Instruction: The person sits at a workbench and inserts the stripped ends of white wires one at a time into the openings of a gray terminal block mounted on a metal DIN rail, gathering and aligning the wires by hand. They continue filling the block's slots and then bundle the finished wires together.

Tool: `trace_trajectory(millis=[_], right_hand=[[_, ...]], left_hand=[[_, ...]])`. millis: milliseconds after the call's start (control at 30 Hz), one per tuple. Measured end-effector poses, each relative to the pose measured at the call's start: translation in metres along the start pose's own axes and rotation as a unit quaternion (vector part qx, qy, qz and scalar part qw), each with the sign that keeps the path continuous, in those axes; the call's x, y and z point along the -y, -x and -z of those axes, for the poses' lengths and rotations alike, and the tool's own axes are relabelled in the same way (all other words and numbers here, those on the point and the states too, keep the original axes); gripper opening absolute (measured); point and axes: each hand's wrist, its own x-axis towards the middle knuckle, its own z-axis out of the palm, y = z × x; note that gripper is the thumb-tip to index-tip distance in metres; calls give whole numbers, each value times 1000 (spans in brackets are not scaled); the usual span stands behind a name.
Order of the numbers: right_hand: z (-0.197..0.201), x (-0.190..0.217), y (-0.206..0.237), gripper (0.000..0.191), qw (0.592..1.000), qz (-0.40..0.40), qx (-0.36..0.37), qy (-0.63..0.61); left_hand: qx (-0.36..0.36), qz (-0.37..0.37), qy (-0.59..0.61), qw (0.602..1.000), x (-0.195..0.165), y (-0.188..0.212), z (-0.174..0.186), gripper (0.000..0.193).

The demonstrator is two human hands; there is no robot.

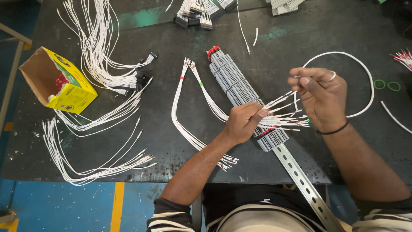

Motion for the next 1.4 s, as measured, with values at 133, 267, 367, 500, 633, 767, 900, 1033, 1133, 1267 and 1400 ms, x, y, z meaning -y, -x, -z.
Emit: trace_trajectory(millis=[133, 267, 367, 500, 633, 767, 900, 1033, 1133, 1267, 1400], right_hand=[[3, -3, -1, 12, 999, 10, 32, -1], [5, -2, -3, 20, 998, -25, 47, 22], [6, -1, -6, 19, 997, -50, 52, 21], [6, 0, -5, 16, 997, -41, 59, 1], [7, -1, -1, 15, 997, 7, 67, 39], [9, -4, 2, 18, 996, 21, 56, 71], [11, -6, 4, 19, 995, 41, 57, 76], [10, -4, 3, 17, 989, 83, 64, 102], [7, -1, 4, 24, 991, 76, 34, 105], [1, 3, 6, 8, 986, 113, 64, 105], [-4, 7, 7, 9, 983, 117, 98, 98]], left_hand=[[-4, -7, -4, 1000, -1, -1, 0, 26], [-1, 8, 18, 1000, -2, -1, 1, 27], [-4, 0, 11, 1000, -2, -1, 1, 27], [-3, 6, 3, 1000, -3, -1, 1, 26], [-4, 2, 6, 1000, -2, -2, 1, 26], [-6, -11, 9, 1000, -1, -1, 0, 26], [-4, -10, 5, 1000, 0, -1, 0, 25], [-2, 1, 7, 1000, 0, -1, 0, 25], [-5, -3, 11, 1000, 1, 0, 0, 25], [-6, -3, 9, 1000, 1, -1, 0, 26], [-7, -3, 1, 1000, 0, -1, 1, 26]])
